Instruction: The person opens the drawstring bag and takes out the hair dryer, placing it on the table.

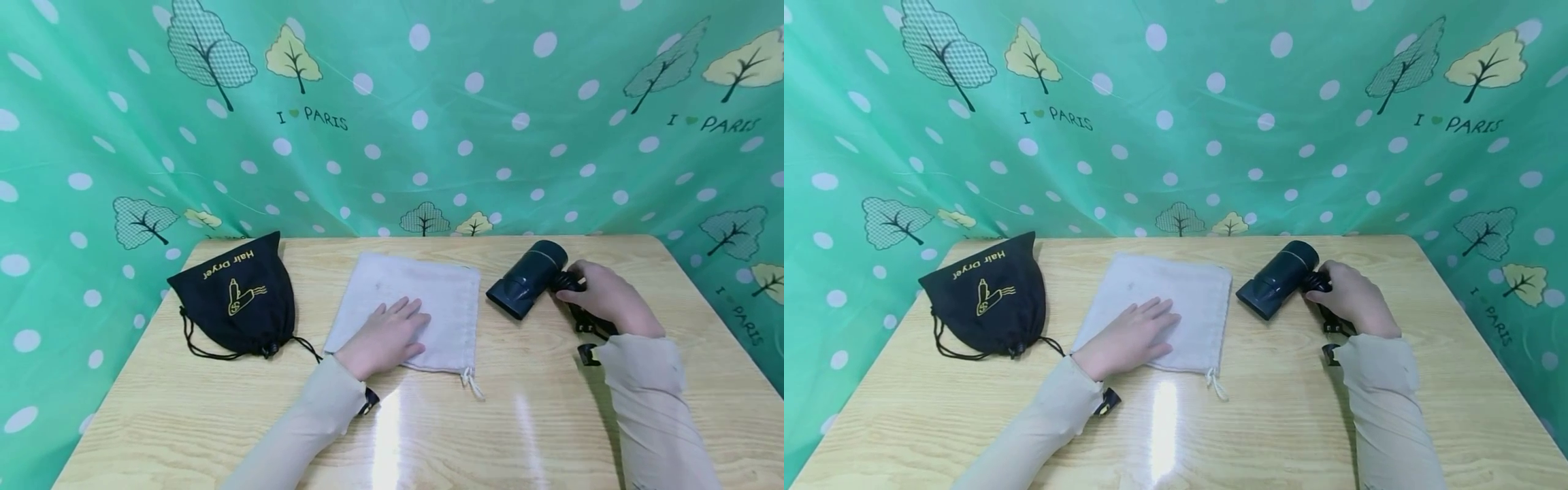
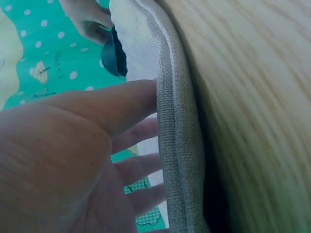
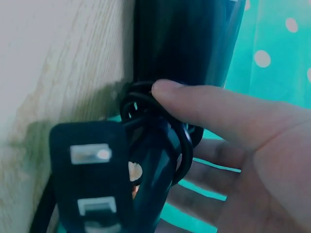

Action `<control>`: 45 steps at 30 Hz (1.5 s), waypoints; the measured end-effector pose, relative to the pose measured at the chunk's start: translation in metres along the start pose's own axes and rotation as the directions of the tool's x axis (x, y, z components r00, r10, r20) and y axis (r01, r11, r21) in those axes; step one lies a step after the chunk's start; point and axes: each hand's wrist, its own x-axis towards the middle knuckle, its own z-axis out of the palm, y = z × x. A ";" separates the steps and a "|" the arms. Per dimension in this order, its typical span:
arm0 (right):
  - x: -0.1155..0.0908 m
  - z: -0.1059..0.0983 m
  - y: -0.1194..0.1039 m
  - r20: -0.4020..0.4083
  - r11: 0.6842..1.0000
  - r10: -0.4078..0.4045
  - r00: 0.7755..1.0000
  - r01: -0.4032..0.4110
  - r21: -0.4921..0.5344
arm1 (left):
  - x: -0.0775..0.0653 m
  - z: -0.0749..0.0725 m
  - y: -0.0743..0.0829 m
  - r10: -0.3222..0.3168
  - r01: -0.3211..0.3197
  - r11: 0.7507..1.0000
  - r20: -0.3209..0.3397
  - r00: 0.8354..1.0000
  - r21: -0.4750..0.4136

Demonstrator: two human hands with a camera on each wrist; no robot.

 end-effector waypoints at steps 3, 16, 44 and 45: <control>0.000 -0.001 0.002 0.008 1.000 0.022 1.000 -0.022 -0.012 | 0.000 0.001 -0.002 0.023 -0.023 1.000 -0.008 1.000 -0.020; -0.003 -0.011 0.003 0.053 0.999 0.023 0.998 -0.021 -0.033 | -0.018 -0.014 0.029 -0.208 0.216 0.972 -0.088 0.974 0.091; -0.004 -0.009 0.011 0.030 0.998 0.059 0.998 -0.058 -0.028 | -0.012 0.010 0.036 -0.225 0.252 0.931 -0.130 0.966 0.265; -0.004 -0.009 0.012 0.030 0.998 0.062 0.998 -0.061 -0.031 | -0.012 0.010 0.035 -0.221 0.246 0.936 -0.123 0.967 0.253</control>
